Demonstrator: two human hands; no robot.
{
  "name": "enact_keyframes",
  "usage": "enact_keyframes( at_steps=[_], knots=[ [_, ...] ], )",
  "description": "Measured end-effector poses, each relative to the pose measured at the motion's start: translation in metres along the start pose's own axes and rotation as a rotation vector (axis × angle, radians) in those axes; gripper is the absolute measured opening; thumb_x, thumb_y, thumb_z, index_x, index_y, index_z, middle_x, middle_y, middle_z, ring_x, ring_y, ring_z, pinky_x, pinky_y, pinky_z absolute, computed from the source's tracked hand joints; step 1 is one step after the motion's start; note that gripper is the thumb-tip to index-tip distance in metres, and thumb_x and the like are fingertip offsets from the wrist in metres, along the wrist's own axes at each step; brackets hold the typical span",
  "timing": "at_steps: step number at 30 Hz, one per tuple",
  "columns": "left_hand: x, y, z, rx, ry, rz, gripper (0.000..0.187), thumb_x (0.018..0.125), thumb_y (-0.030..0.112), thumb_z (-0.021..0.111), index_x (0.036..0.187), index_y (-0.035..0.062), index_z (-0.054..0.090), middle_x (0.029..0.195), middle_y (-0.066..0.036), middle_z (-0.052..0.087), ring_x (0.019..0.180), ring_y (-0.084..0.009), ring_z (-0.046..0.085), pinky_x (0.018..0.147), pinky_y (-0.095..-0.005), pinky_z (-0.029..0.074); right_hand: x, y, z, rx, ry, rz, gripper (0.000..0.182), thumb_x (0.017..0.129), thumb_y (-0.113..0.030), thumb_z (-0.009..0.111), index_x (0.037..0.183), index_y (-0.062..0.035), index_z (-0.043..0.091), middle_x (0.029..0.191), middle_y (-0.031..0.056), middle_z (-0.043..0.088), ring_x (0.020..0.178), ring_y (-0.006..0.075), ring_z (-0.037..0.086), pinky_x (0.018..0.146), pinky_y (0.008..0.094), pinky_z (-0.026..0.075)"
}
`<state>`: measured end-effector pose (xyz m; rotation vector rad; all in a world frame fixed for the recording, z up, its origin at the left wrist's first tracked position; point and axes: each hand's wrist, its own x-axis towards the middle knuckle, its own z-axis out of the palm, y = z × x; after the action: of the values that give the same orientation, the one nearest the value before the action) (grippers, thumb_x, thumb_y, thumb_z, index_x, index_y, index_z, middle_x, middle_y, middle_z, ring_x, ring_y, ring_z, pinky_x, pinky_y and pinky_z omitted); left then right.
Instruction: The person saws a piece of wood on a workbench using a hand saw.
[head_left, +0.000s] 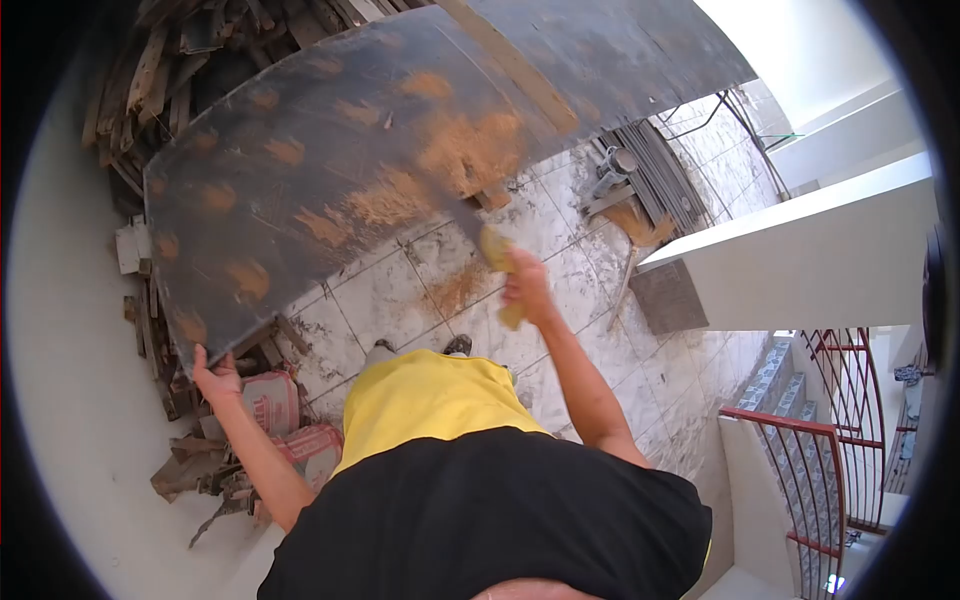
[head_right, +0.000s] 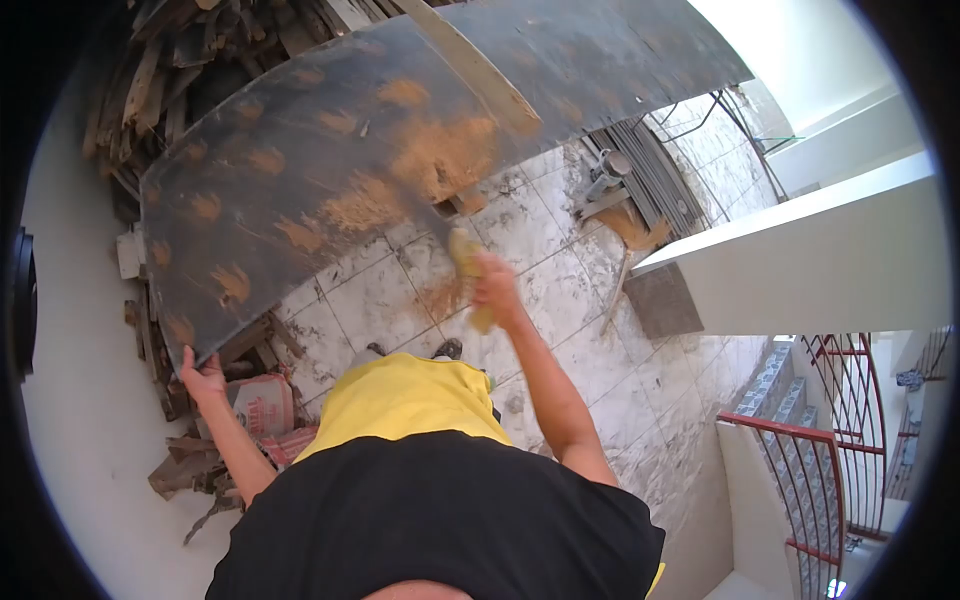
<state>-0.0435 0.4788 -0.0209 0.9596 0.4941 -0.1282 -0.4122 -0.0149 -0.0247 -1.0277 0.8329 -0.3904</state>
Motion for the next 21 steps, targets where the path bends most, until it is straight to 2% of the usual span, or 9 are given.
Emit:
enact_keyframes(
  at_steps=[4, 6, 8, 13, 15, 17, 18, 19, 21],
  knots=[
    [0.026, -0.036, -0.015, -0.073, 0.138, -0.121, 0.031, 0.095, 0.018, 0.069, 0.119, 0.0014, 0.063, 0.118, -0.012, 0.07, 0.102, -0.0291, 0.069, 0.089, -0.042, 0.061, -0.023, -0.05, 0.004, -0.003, 0.204, -0.154, 0.027, 0.103, -0.037, 0.058, 0.111, -0.0112, 0.061, 0.062, -0.0055, 0.043, 0.047, 0.0057, 0.039, 0.042, 0.0244, 0.037],
    [0.036, -0.047, -0.022, -0.09, 0.143, -0.185, 0.032, 0.095, 0.018, 0.069, 0.121, 0.0021, 0.062, 0.12, -0.012, 0.068, 0.104, -0.0301, 0.068, 0.09, -0.0435, 0.06, -0.012, -0.029, 0.007, -0.481, 0.124, -0.324, 0.036, 0.101, -0.035, 0.059, 0.129, -0.0127, 0.057, 0.069, 0.0013, 0.061, 0.054, 0.0155, 0.056, 0.053, 0.0318, 0.049],
    [0.051, -0.063, -0.033, -0.092, 0.143, -0.253, 0.033, 0.095, 0.018, 0.068, 0.123, 0.0029, 0.061, 0.121, -0.011, 0.067, 0.105, -0.0312, 0.067, 0.09, -0.045, 0.059, -0.036, -0.034, 0.064, -1.079, 0.113, -0.575, 0.039, 0.098, -0.035, 0.061, 0.135, -0.0222, 0.058, 0.096, 0.0174, 0.07, 0.075, 0.0345, 0.068, 0.069, 0.0459, 0.054],
    [0.098, -0.112, -0.058, -0.004, 0.226, -0.462, 0.047, 0.095, 0.031, 0.068, 0.131, 0.0024, 0.058, 0.125, -0.013, 0.066, 0.111, -0.0302, 0.066, 0.097, -0.0435, 0.057, -0.014, 0.022, 0.079, -1.595, -0.206, -0.816, 0.045, 0.093, -0.038, 0.065, 0.136, -0.0274, 0.06, 0.089, 0.0104, 0.069, 0.075, 0.029, 0.068, 0.063, 0.0398, 0.055],
    [0.098, -0.122, -0.059, 0.009, 0.162, -0.5, 0.05, 0.096, 0.038, 0.067, 0.131, 0.0035, 0.059, 0.123, -0.013, 0.067, 0.11, -0.0283, 0.066, 0.094, -0.0403, 0.056, 0.004, 0.03, 0.044, -1.609, 0.043, -0.62, 0.046, 0.093, -0.037, 0.066, 0.137, -0.0261, 0.06, 0.089, 0.0108, 0.069, 0.073, 0.0303, 0.069, 0.061, 0.0418, 0.055],
    [0.056, -0.113, -0.051, 0.576, -0.109, -0.735, 0.052, 0.097, 0.042, 0.064, 0.132, 0.0045, 0.058, 0.122, -0.013, 0.068, 0.106, -0.0276, 0.068, 0.088, -0.0382, 0.057, 0.008, 0.014, 0.006, -1.633, 0.283, -0.44, 0.046, 0.093, -0.038, 0.067, 0.137, -0.0239, 0.06, 0.09, 0.0122, 0.07, 0.073, 0.0325, 0.069, 0.065, 0.0436, 0.055],
    [0.027, -0.105, -0.025, 0.924, -0.215, -0.7, 0.042, 0.099, 0.039, 0.064, 0.119, 0.0013, 0.065, 0.1, -0.009, 0.073, 0.086, -0.0211, 0.07, 0.072, -0.0342, 0.055, 0.005, 0.009, -0.014, -1.46, 0.34, -0.542, 0.047, 0.093, -0.036, 0.068, 0.137, -0.0228, 0.06, 0.094, 0.0134, 0.072, 0.078, 0.034, 0.07, 0.067, 0.0443, 0.055],
    [0.021, -0.115, -0.005, 0.907, -0.211, -0.694, 0.042, 0.099, 0.039, 0.064, 0.119, 0.0013, 0.065, 0.1, -0.009, 0.073, 0.086, -0.0211, 0.07, 0.072, -0.0342, 0.055, 0.001, 0.005, -0.028, -1.306, 0.413, -0.698, 0.049, 0.092, -0.034, 0.07, 0.138, -0.0206, 0.06, 0.098, 0.0139, 0.073, 0.082, 0.0356, 0.071, 0.07, 0.0449, 0.056],
    [0.013, -0.13, 0.031, 1.304, -0.661, -0.091, 0.039, 0.098, 0.04, 0.061, 0.098, 0.0028, 0.072, 0.085, -0.007, 0.072, 0.078, -0.0176, 0.069, 0.067, -0.0345, 0.053, -0.024, -0.016, -0.033, -1.222, 0.456, -0.656, 0.05, 0.09, -0.032, 0.074, 0.137, -0.0183, 0.06, 0.099, 0.0158, 0.073, 0.084, 0.036, 0.071, 0.072, 0.0445, 0.056]
  ],
)
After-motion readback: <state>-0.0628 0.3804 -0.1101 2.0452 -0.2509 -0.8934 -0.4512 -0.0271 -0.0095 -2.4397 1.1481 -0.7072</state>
